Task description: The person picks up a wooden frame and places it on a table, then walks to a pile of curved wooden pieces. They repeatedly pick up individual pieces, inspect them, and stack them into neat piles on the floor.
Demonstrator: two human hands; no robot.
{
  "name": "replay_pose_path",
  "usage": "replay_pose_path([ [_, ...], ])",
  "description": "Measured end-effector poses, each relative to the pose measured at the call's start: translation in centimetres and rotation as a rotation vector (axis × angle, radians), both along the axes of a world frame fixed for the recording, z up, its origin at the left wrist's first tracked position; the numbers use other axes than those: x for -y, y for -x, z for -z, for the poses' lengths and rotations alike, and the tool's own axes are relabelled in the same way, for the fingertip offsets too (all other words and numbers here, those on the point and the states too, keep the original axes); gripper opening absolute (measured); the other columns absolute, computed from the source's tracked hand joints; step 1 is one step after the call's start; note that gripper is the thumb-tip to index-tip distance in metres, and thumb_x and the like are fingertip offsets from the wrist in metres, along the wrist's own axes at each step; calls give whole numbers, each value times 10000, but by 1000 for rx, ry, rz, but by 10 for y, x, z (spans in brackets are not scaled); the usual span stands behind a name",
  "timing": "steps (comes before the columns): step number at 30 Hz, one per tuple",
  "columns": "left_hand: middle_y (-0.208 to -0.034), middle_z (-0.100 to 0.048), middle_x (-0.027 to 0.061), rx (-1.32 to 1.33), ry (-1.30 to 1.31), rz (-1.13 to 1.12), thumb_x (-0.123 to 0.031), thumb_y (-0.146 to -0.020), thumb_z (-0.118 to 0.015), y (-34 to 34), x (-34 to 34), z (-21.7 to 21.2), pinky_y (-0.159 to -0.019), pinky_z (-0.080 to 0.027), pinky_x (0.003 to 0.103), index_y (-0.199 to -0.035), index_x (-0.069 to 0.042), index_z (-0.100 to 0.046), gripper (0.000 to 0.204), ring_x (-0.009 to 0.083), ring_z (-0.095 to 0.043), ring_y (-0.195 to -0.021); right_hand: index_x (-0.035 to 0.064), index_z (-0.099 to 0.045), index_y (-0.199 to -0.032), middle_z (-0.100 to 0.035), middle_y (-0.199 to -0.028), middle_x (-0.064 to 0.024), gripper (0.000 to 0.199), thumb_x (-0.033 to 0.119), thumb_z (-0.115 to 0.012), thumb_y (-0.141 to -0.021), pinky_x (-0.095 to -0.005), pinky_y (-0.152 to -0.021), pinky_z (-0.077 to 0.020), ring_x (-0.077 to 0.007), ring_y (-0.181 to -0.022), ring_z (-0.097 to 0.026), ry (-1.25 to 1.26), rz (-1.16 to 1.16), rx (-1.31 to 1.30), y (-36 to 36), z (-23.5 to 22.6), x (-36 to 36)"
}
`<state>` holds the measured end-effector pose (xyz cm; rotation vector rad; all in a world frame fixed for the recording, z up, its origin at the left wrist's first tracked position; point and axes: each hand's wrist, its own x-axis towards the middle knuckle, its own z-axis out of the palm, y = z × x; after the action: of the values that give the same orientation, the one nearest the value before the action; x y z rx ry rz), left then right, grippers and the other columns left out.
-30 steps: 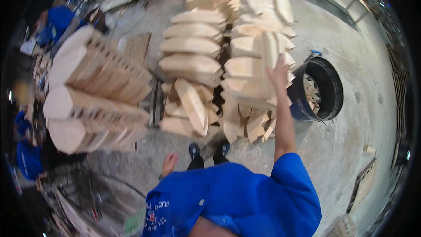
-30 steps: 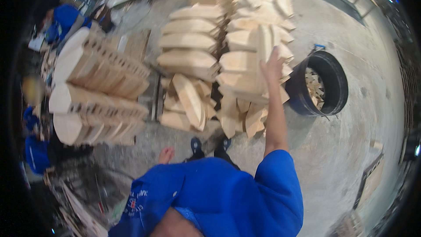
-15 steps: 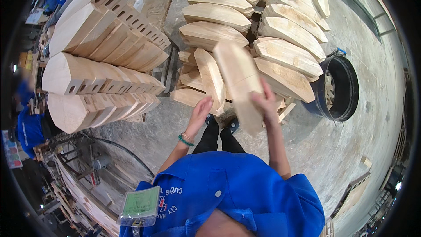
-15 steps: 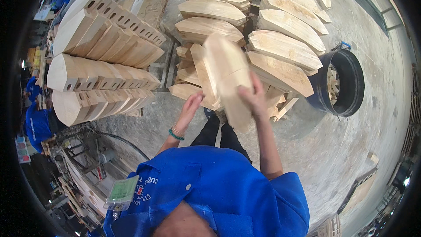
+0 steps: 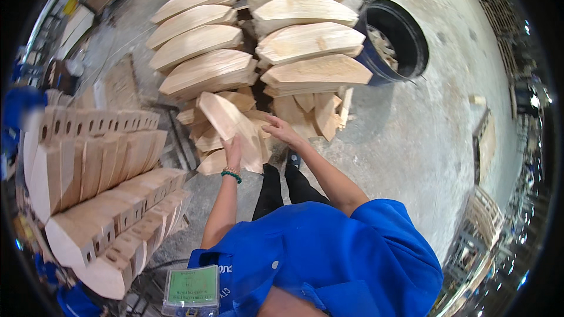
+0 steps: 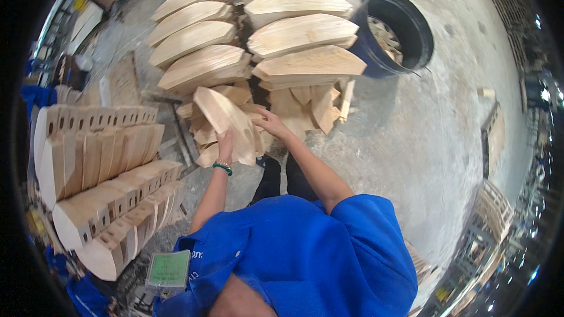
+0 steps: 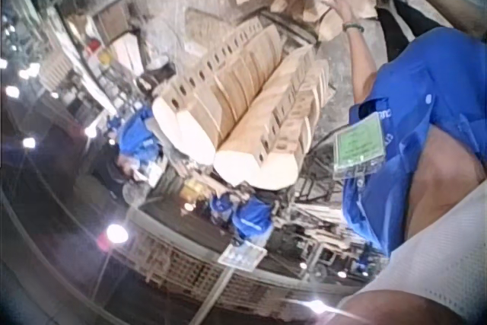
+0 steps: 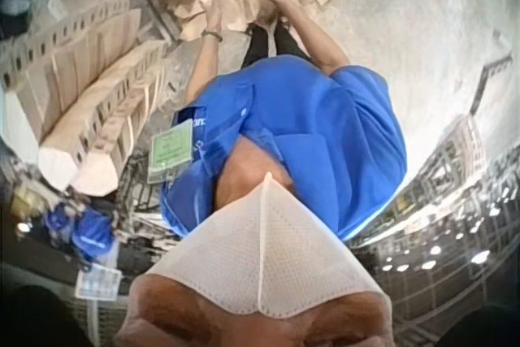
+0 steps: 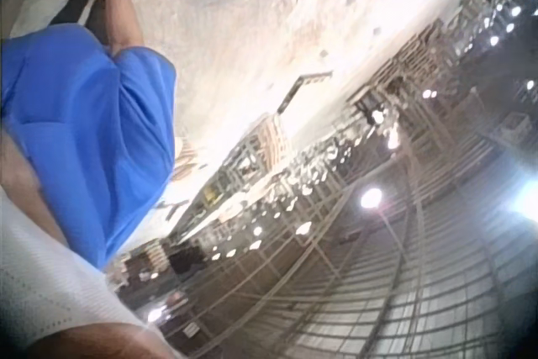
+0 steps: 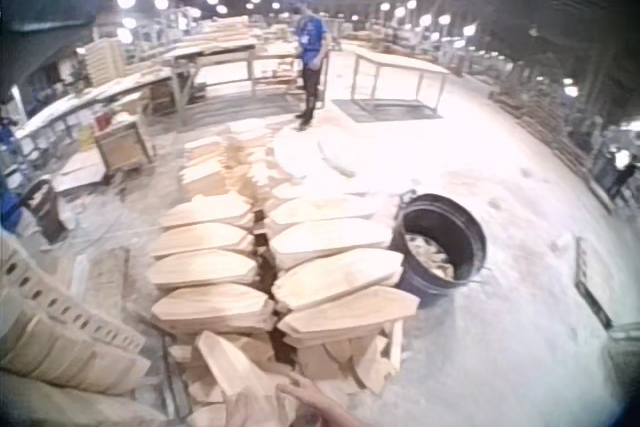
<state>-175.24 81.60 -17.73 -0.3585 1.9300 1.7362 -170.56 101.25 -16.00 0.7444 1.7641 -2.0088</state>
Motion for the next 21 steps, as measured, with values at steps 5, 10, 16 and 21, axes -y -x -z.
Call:
replay_pose_path([
  [5, -1399, -368, 152, -46, -104, -108, -188, -930, -547, -7, 1, 6, -1059, -309, 330, -1444, -31, -158, 664, 236, -393, -1261, 138, -495, -1265, -530, -1218, -42, 489, 368, -641, -857, -403, -916, -461, -187, -1127, -504, 181, 532, 158, -68, 2, -80],
  [10, -1419, -344, 164, 104, -143, -99, -193, -913, -566, -6, -10, -3, -1074, -289, 340, -1432, 11, -174, 682, 258, -372, -1286, 117, -501, -1240, -536, -1210, -51, 484, 417, -604, -873, -426, -908, -460, -218, -1108, -519, 180, 869, -124, -92, -10, -209],
  [16, -1387, -385, 227, -515, 538, -135, -179, -852, -619, -11, -58, -49, -1086, -273, 386, -1398, 49, -235, 706, 355, -360, -1300, 27, -455, -1326, -546, -1262, -161, 666, 467, -605, -850, -384, -1007, -379, -264, -1181, -508, -681, 811, -193, -26, -62, -318],
  [21, -1304, -493, 189, -487, 263, 41, -183, -861, -618, -36, -108, -67, -1040, -339, 356, -1303, 25, -422, 526, 291, -447, -1242, 99, -405, -1366, -422, -1397, -163, 721, 348, -645, -734, -439, -1051, -338, -319, -1304, -382, -1434, -171, -427, 73, -100, -317],
])
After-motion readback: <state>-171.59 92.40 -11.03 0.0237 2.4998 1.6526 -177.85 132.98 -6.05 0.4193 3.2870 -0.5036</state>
